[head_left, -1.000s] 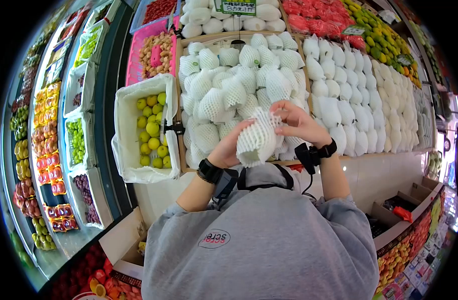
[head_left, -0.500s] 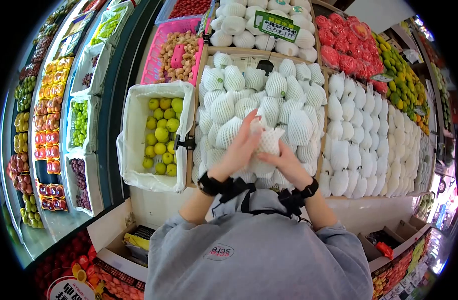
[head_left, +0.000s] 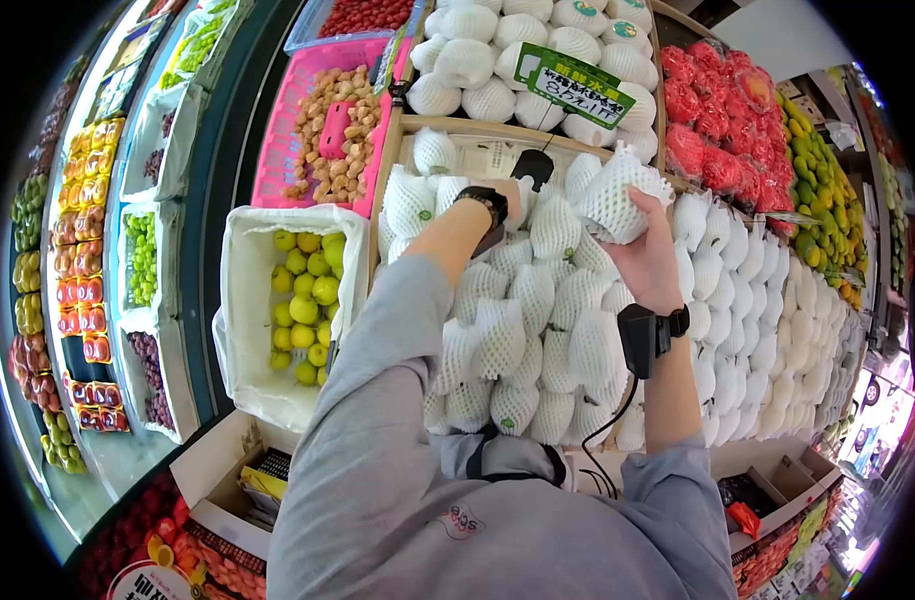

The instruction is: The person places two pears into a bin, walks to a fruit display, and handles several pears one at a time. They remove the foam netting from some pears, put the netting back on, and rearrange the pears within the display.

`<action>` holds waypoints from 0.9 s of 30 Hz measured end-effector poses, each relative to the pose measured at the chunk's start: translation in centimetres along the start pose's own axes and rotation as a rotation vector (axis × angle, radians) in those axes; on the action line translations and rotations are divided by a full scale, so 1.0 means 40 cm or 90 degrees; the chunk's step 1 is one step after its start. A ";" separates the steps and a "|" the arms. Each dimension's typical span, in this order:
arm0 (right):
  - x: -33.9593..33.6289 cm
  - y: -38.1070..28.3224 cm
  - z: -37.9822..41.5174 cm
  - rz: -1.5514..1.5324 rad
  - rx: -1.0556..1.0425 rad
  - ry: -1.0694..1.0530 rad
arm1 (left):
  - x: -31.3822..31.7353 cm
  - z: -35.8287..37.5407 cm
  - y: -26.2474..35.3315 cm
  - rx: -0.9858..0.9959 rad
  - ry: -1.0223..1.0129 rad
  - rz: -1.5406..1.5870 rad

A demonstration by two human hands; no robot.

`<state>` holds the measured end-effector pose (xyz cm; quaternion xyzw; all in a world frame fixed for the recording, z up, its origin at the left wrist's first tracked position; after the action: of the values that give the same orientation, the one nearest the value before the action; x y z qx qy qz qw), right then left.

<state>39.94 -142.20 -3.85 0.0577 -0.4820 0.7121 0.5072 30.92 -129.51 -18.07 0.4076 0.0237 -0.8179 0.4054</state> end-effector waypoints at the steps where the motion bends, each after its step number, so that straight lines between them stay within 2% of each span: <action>1: 0.013 0.010 -0.014 -0.009 0.018 -0.027 | 0.028 -0.018 -0.012 -0.048 -0.018 -0.014; 3: 0.050 0.051 -0.048 -0.028 0.048 -0.043 | 0.025 0.000 0.006 -0.011 0.015 -0.064; 4: 0.098 0.063 -0.064 0.024 -0.008 -0.132 | 0.052 0.001 0.017 0.032 -0.017 -0.059; 5: 0.120 0.107 -0.108 0.014 0.029 -0.159 | 0.078 0.006 0.025 0.074 -0.048 -0.054; 6: 0.143 0.152 -0.150 0.005 0.066 -0.185 | 0.085 0.021 0.025 0.076 -0.027 -0.086; 8: 0.141 0.275 -0.278 -0.082 0.243 -0.135 | 0.091 0.057 0.012 0.051 0.024 -0.136; 10: 0.134 0.341 -0.347 -0.054 0.243 -0.101 | 0.136 0.019 -0.021 0.140 0.150 -0.090; 13: 0.093 0.418 -0.427 0.030 0.204 -0.049 | 0.075 0.126 -0.007 0.124 0.121 -0.122; 16: 0.057 0.453 -0.435 0.149 0.193 -0.019 | 0.083 0.145 -0.036 0.077 0.112 -0.191; 20: 0.038 0.385 -0.425 0.472 0.060 0.016 | 0.093 0.174 -0.049 0.058 0.137 -0.237; 22: 0.038 0.339 -0.456 0.851 -0.105 0.045 | 0.076 0.189 -0.044 0.057 0.150 -0.242; 24: 0.046 0.345 -0.463 0.949 -0.107 -0.036 | 0.073 0.200 -0.052 0.082 0.178 -0.216; 27: 0.080 0.397 -0.447 1.049 -0.087 -0.123 | 0.066 0.208 -0.055 0.107 0.152 -0.187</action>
<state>33.31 -127.08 -21.43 -0.2834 -0.4535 0.8165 -0.2176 23.13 -132.83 -14.97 0.5264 0.0624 -0.8132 0.2404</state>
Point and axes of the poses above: each hand's wrist, its own z-axis away from the middle knuckle, its own x-axis out of the palm, y = z × x, the point moved 9 cm from there along -z, towards the middle knuckle, and after that the axes turned 3 degrees about -z, right-handed, at the moved point
